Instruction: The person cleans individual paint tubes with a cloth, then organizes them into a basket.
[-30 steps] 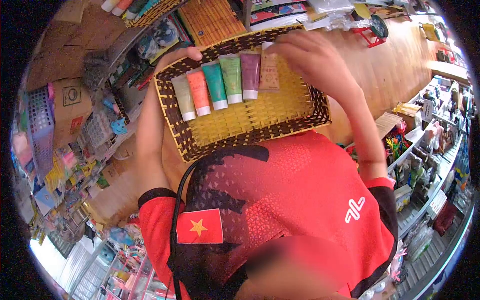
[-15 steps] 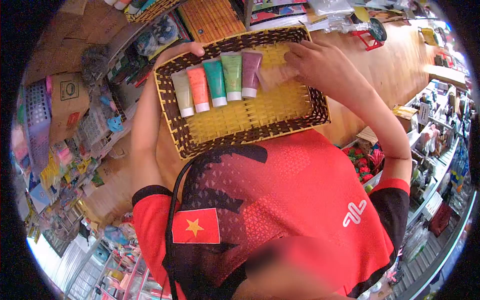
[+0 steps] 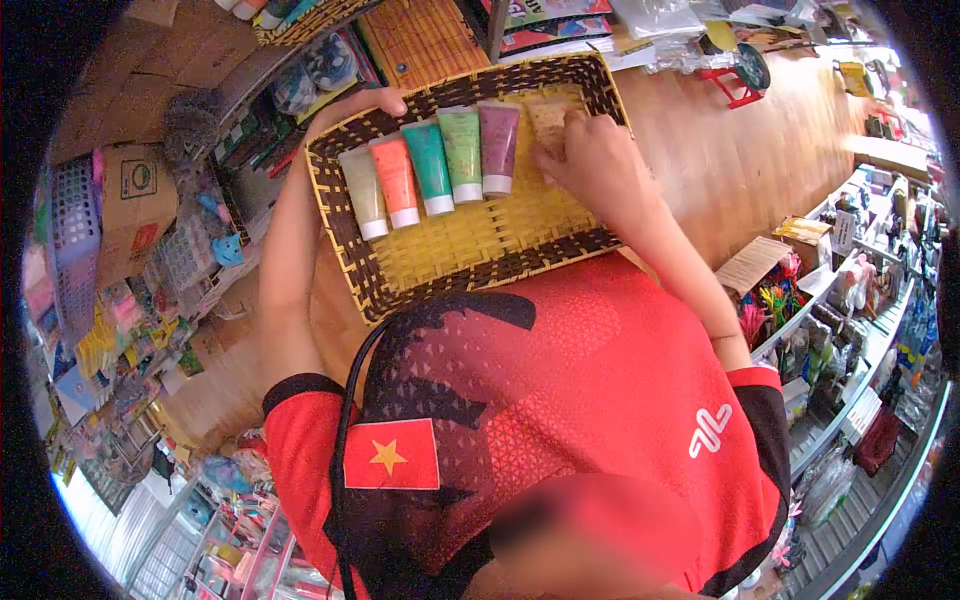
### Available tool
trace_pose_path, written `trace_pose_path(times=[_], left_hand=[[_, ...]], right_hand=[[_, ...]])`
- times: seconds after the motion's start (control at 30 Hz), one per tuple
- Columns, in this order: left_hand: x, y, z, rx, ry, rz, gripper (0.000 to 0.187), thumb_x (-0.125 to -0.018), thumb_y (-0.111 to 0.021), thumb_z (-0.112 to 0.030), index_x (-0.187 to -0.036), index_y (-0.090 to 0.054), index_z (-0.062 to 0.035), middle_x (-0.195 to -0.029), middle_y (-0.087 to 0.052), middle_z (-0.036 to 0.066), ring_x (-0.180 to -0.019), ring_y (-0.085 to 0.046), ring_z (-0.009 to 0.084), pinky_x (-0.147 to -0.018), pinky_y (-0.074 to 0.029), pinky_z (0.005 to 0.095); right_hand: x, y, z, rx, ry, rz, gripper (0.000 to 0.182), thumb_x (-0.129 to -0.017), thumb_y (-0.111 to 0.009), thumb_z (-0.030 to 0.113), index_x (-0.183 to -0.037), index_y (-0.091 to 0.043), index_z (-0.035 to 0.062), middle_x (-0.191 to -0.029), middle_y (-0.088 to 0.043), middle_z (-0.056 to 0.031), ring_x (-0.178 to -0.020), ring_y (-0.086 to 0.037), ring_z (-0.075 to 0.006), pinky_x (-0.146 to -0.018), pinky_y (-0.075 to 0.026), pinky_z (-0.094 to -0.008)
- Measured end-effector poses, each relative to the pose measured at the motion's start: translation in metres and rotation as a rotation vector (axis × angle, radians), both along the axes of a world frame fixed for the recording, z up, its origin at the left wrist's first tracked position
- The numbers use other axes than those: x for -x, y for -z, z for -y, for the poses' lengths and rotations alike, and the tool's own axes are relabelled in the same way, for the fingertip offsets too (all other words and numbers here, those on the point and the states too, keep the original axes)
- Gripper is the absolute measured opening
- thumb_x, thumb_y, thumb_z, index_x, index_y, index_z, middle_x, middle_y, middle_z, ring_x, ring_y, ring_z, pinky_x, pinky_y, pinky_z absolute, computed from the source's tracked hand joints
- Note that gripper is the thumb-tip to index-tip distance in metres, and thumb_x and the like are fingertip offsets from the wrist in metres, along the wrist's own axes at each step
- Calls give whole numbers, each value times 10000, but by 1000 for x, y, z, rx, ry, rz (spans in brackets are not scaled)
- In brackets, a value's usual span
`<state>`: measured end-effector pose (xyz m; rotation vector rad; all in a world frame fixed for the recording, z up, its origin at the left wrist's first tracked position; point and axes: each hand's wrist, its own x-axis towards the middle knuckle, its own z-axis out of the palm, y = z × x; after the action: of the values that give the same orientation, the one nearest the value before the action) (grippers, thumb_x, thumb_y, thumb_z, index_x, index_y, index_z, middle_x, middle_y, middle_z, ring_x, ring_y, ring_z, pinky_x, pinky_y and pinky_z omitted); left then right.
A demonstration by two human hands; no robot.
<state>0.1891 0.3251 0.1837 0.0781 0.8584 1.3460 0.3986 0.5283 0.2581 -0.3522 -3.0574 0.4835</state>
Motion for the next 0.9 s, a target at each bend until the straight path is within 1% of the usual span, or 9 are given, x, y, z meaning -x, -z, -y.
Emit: trace_pose_path(times=[0.2,0.3,0.4,0.5,0.6,0.67,0.73,0.87,0.9], left_hand=[[4,8,4,24,-33,25,594,-715,-524,-215,-1230,-412,59,-1181,-532,169,-1024,-554,241,-926,-420,333],[5,11,5,34,-43,34,575,-720,-520,-207,-1224,-422,53,-1169,-541,165,-1011,-561,237,-916,-425,329],[7,13,6,41,-57,30,556,-725,-517,-199,-1217,-432,47,-1158,-549,160,-997,-567,233,-907,-430,326],[7,13,7,41,-77,8,538,-731,-513,-191,-1211,-442,42,-1147,-558,156,-984,-574,228,-898,-436,322],[7,12,7,42,-98,-18,520,-736,-509,-182,-1204,-452,36,-1135,-566,151,-970,-581,224,-888,-441,319],[7,11,7,45,-110,-23,508,-739,-507,-177,-1200,-459,32,-1128,-572,148,-961,-585,221,-882,-445,316],[8,7,6,61,-96,8,485,-749,-503,-177,-1183,-470,34,-1108,-582,143,-959,-584,215,-879,-443,308],[7,0,6,33,-68,-24,475,-751,-502,-180,-1175,-473,34,-1093,-587,136,-956,-581,206,-877,-439,301],[6,-7,5,23,-59,-30,472,-752,-502,-179,-1173,-475,32,-1097,-585,132,-959,-579,204,-880,-436,300]], right_hand=[[4,21,10,146,120,84,400,-775,-618,357,-751,-545,-36,-676,-595,-231,-695,-600,-383,-643,-484,-452],[-2,26,6,161,79,47,454,-799,-565,412,-802,-550,-42,-672,-593,-240,-631,-610,-378,-588,-509,-448],[-5,15,6,189,107,166,388,-773,-615,356,-769,-548,-26,-681,-596,-226,-698,-597,-385,-656,-470,-464],[-8,10,6,219,77,167,371,-764,-620,342,-775,-552,-23,-681,-599,-217,-682,-595,-379,-654,-470,-459],[-13,18,7,232,23,37,403,-778,-580,365,-797,-545,-36,-651,-597,-223,-626,-603,-386,-596,-501,-459],[-12,17,12,241,53,87,370,-782,-590,316,-853,-521,-40,-658,-594,-221,-633,-599,-385,-605,-495,-462],[-9,19,18,277,120,-17,357,-775,-609,255,-924,-475,-41,-696,-592,-232,-659,-597,-386,-608,-485,-465],[0,17,15,270,135,-61,283,-785,-619,246,-855,-477,12,-736,-594,-187,-708,-587,-361,-645,-461,-448],[-3,11,12,178,112,-88,284,-788,-619,250,-872,-482,16,-773,-592,-181,-755,-578,-355,-673,-457,-438]])
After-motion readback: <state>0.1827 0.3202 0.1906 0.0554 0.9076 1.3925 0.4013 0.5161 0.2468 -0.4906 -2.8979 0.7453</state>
